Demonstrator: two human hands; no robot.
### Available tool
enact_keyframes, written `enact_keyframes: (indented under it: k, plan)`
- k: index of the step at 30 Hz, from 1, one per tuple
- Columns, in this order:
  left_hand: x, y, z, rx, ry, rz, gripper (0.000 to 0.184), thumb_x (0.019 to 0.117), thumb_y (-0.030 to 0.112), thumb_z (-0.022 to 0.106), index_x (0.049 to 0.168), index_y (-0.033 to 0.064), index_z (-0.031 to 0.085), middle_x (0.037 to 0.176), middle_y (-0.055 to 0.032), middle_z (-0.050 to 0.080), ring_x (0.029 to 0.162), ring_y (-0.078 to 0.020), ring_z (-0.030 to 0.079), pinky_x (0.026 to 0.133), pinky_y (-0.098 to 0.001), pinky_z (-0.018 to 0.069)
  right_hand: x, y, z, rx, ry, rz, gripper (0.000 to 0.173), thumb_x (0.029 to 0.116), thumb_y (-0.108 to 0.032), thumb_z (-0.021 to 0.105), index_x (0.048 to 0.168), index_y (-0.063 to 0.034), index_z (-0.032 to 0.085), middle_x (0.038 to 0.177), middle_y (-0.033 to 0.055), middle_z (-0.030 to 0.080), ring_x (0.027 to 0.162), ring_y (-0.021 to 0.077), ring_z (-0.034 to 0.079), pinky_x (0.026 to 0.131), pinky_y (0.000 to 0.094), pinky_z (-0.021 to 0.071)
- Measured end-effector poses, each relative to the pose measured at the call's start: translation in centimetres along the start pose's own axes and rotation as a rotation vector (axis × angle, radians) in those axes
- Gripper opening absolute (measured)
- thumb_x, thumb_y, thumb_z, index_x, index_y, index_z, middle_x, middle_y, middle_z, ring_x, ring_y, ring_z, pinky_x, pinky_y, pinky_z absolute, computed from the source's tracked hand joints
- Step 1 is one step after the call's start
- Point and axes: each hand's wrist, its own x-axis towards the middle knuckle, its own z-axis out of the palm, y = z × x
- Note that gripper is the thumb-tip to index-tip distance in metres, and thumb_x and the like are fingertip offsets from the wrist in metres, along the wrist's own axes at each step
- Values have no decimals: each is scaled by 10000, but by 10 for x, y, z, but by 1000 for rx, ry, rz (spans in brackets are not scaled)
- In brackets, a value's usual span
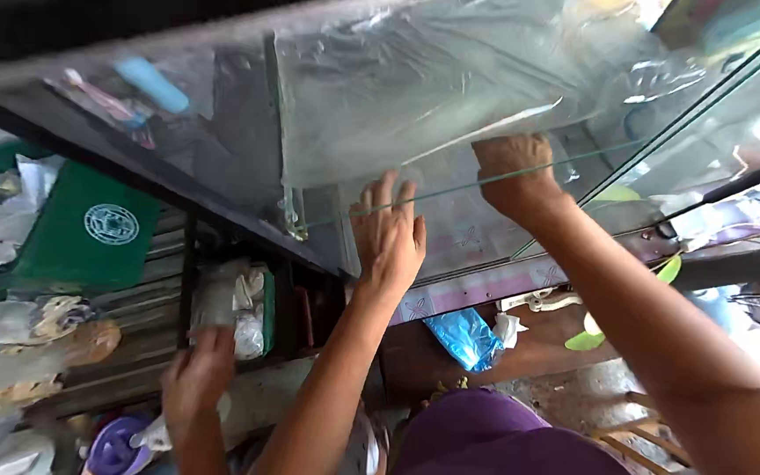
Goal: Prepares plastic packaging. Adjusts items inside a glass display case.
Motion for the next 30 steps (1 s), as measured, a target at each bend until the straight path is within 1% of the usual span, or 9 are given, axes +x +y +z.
enact_keyframes:
  k: [3,6,10,16,20,22,25,27,30]
  plan:
    - [-13,-4,-1,106,-89,45,312,942,118,670,1242,35,689,1298,-216,644,1190,-434,601,902,-596,480,-14,4,-8,-132,-271,18,300,904,85,628,1203,109,614,1198,353,605,1160,578,564,799,723,474]
    - [-8,0,-13,304,-207,-35,235,950,5,614,1169,-2,698,1131,-210,706,1051,-405,674,863,-572,487,-9,-3,-3,-287,-477,170,157,944,63,572,1051,155,640,1117,365,623,1086,561,603,773,702,474]
    - [0,8,-16,498,-346,-80,232,947,-98,527,1087,-13,692,995,-204,705,885,-369,691,882,-539,459,8,-2,5,-393,-471,209,128,939,86,542,985,157,639,1043,331,635,1013,510,633,726,631,486]
    - [10,0,-13,600,-323,-54,286,932,-125,537,1175,-29,652,1150,-230,653,905,-379,677,883,-552,463,15,0,2,-500,-467,178,99,929,78,562,961,138,635,1007,294,635,975,466,641,683,572,479]
    - [0,0,-27,542,-369,-68,226,943,-85,538,1123,-51,672,1054,-235,688,989,-404,671,941,-590,424,11,-7,-6,-502,-511,237,121,936,60,563,981,156,623,1026,309,623,994,469,633,706,576,482]
    - [-8,1,-28,551,-389,-59,185,952,-59,540,1077,-56,676,969,-225,697,935,-398,681,911,-590,435,4,-19,-14,-467,-525,212,127,930,50,579,976,158,627,1044,317,617,1023,481,618,729,592,474]
    - [-10,1,-26,586,-384,-55,148,943,-90,541,979,-72,683,845,-215,692,807,-383,686,869,-586,454,-2,-42,-23,-246,-394,-48,171,958,5,588,1066,113,666,1127,323,642,1110,519,610,798,666,479]
    - [-7,0,-21,605,-347,-28,163,934,-103,543,895,-48,691,798,-189,692,755,-355,682,859,-561,462,12,-57,-13,-49,-313,-234,265,1002,-72,532,1203,36,667,1212,305,642,1161,517,602,855,694,462]
    - [-1,-2,-15,687,-332,-2,208,961,-92,501,891,-34,688,764,-153,682,724,-315,667,878,-538,443,49,-83,19,199,-270,-409,382,1065,-182,445,1400,-102,610,1344,207,636,1280,416,582,1044,632,437]
